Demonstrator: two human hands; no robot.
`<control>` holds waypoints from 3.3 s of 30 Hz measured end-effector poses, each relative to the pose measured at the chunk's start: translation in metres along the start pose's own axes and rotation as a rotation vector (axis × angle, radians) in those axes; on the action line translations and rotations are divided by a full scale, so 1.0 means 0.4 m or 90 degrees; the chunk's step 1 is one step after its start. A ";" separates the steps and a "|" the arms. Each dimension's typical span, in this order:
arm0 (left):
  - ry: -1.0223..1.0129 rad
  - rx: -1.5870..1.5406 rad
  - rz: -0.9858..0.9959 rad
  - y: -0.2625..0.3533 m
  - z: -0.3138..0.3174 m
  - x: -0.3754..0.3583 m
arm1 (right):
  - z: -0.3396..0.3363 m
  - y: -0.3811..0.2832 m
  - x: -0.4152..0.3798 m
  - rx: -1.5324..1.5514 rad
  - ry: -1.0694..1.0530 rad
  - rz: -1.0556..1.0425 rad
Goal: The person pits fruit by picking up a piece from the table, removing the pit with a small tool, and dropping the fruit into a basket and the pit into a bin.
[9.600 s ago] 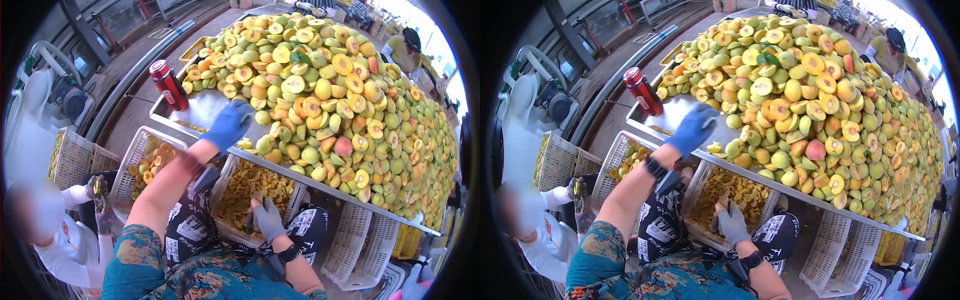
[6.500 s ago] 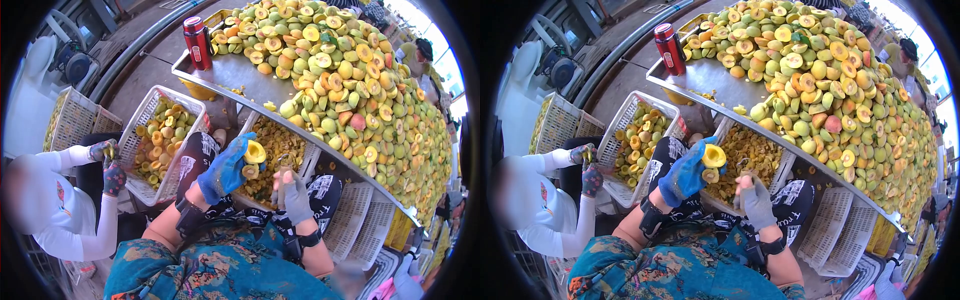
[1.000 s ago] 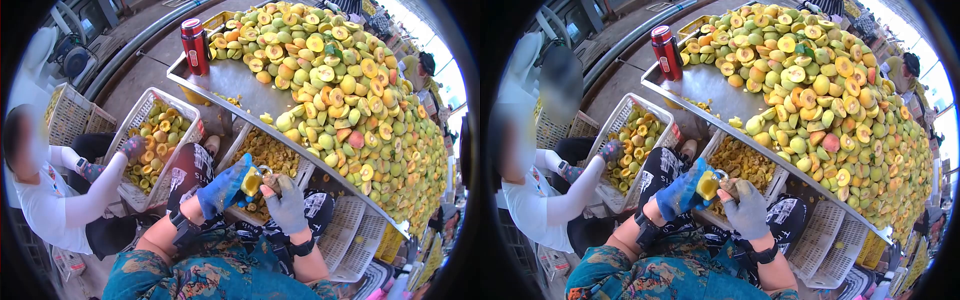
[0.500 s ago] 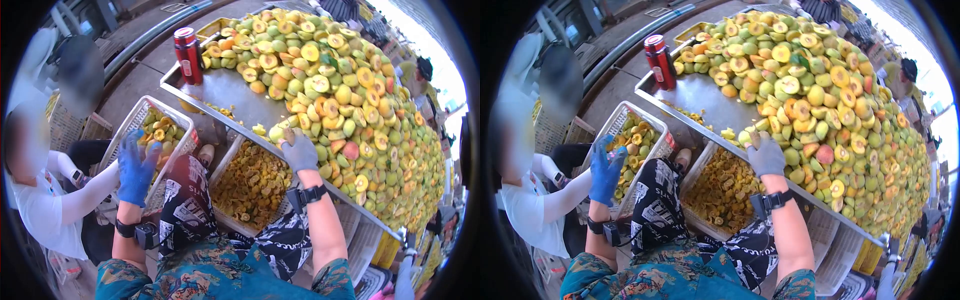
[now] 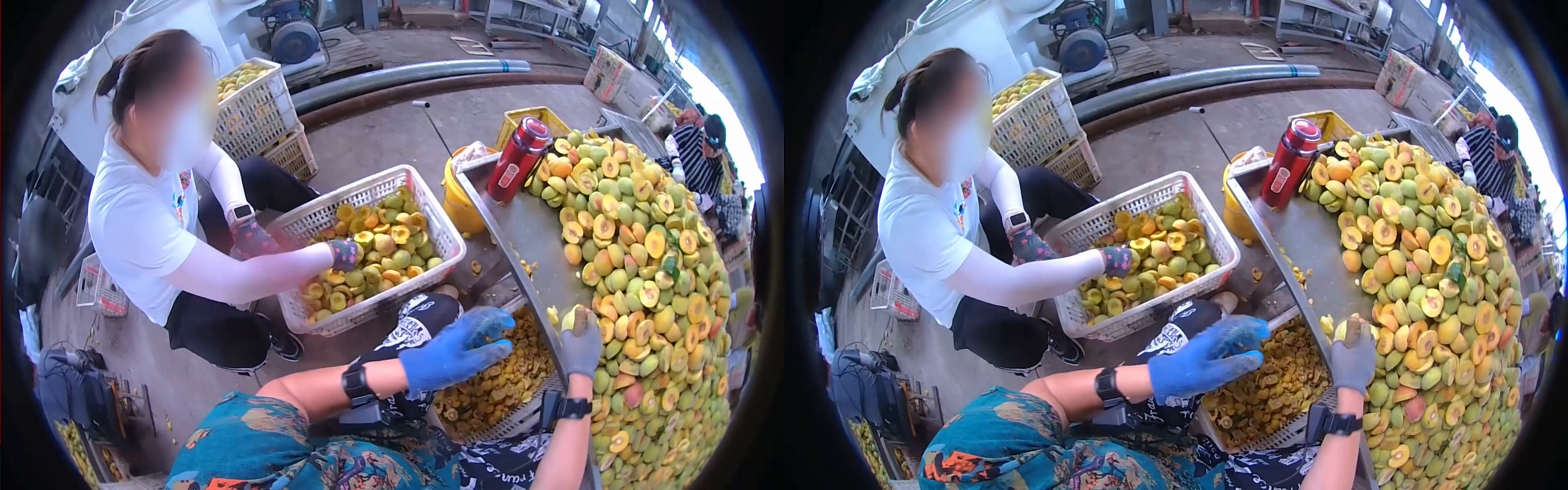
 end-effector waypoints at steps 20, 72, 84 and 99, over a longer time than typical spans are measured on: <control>-0.038 -0.515 -0.193 -0.006 0.018 -0.105 | -0.145 -0.415 -0.499 0.404 -0.140 0.064; -0.073 -0.476 -0.425 -0.129 0.175 -0.114 | -0.034 -0.312 -0.551 0.809 -0.304 0.153; -0.200 0.249 0.091 -0.065 0.088 -0.125 | -0.115 -0.210 -0.500 0.289 0.087 0.035; -0.035 0.026 -0.105 -0.099 0.086 -0.070 | -0.151 -0.280 -0.438 -0.031 0.173 -0.043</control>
Point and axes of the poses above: each hand's wrist, its own x-axis towards the middle knuckle, its own z-axis out of the palm, y = z × x, the point moved 10 cm from there along x, towards the middle knuckle, and after that the axes turned 4 degrees about y, right-handed, at the moved point
